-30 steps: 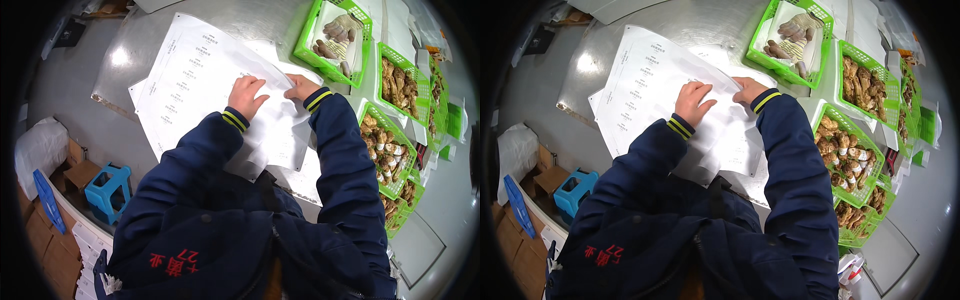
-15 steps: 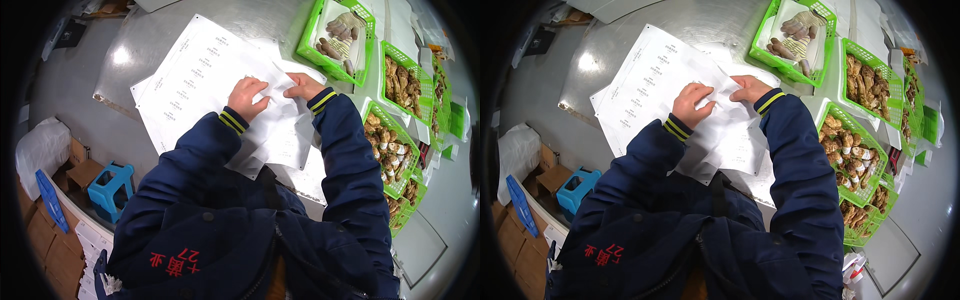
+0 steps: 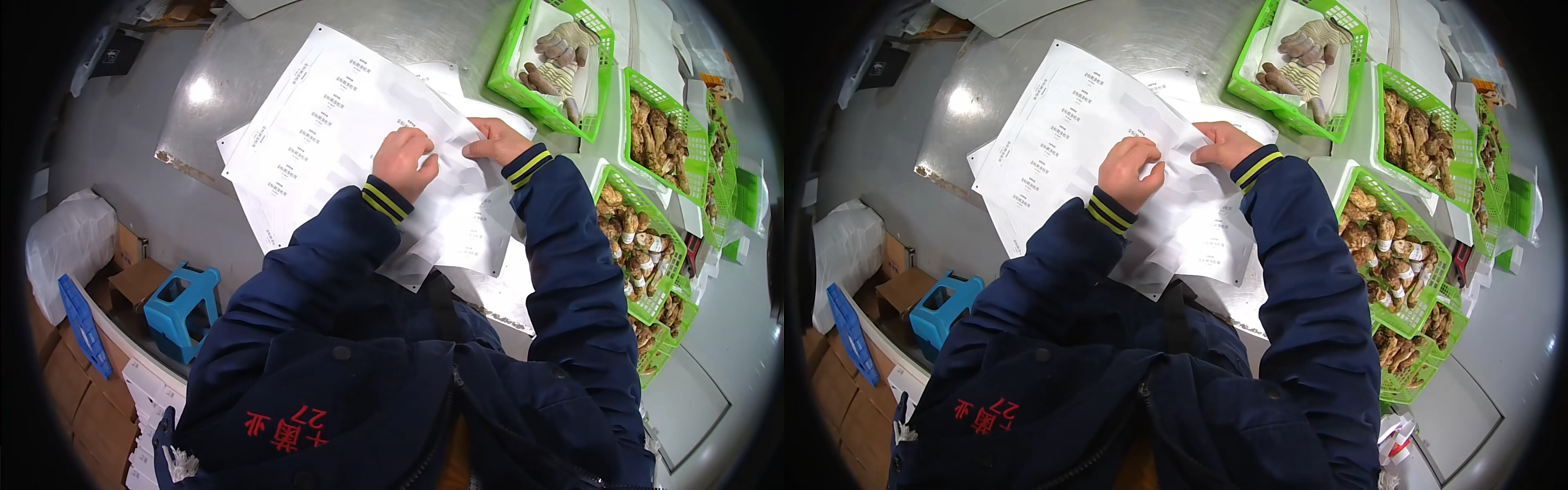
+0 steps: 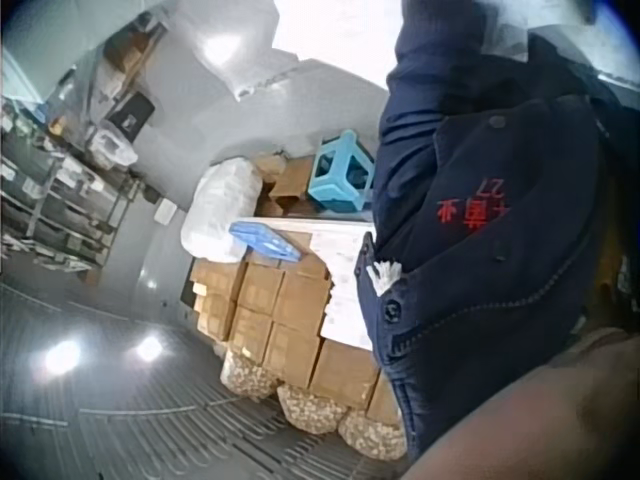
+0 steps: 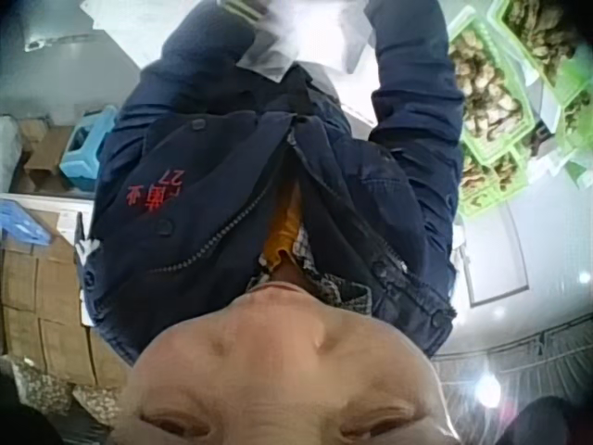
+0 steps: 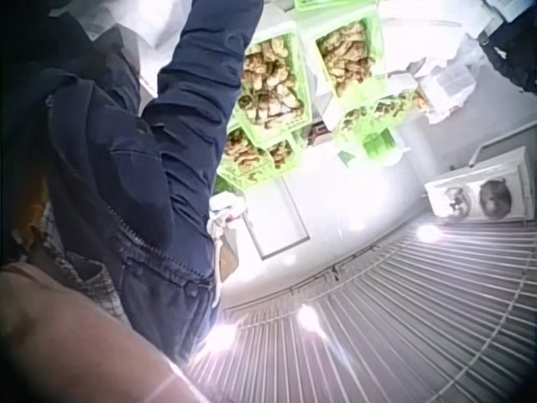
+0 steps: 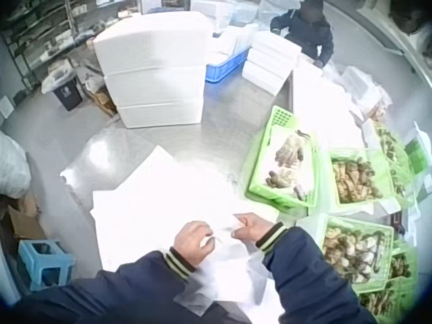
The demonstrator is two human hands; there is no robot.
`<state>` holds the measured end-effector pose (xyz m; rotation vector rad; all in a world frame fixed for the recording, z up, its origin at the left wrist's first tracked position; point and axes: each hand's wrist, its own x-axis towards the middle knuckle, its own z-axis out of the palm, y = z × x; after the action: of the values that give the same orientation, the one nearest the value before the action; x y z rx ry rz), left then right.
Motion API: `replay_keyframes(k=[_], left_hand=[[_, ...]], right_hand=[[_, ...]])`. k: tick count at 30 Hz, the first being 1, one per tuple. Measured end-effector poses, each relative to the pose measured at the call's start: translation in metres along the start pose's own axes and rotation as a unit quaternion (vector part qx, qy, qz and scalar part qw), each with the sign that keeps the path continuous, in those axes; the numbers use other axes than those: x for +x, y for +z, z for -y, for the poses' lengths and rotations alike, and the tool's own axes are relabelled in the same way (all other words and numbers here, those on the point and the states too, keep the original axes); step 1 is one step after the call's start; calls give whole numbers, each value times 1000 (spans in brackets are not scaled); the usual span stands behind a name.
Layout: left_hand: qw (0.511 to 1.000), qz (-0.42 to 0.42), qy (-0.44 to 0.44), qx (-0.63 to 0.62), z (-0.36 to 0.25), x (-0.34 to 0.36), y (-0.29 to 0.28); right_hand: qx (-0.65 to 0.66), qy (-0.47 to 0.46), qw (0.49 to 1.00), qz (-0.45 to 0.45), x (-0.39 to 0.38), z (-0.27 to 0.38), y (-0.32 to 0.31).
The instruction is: The person picks mushrooms from green baskets, wraps small paper labels around their stems, and places them back. They repeatedly flip through a stack of printed sheets on the table while handling the mushrooms.
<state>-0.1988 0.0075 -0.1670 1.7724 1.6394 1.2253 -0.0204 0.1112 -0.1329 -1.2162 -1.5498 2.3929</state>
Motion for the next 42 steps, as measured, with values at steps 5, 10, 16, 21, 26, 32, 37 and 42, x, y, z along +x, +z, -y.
replay_keyframes(k=[5, 10, 16, 21, 26, 32, 37, 42], left_hand=[[1000, -11, 6, 13, 1, 1, 2], [990, 39, -115, -70, 10, 2, -6], [793, 46, -462, -395, 47, 13, -100], [820, -61, -396, -409, 26, 19, -172], [883, -25, -338, -324, -33, 8, -106], [898, 32, -273, -344, -93, 7, -40], [875, 78, -289, -379, -135, -2, 0], [890, 206, -186, -362, -191, -3, 35]], right_hand=[[-17, -5, 1000, -9, -1, 3, 2], [-31, -13, 999, -20, 2, -3, -3], [-231, -30, 964, -124, 13, -12, -17], [-455, -137, 786, -395, 16, -22, -5], [-389, -397, 725, -407, -31, 30, 93], [-386, -380, 651, -531, -80, 14, 115], [-355, -346, 659, -566, -134, -5, 101], [-318, -350, 630, -616, -195, -29, 73]])
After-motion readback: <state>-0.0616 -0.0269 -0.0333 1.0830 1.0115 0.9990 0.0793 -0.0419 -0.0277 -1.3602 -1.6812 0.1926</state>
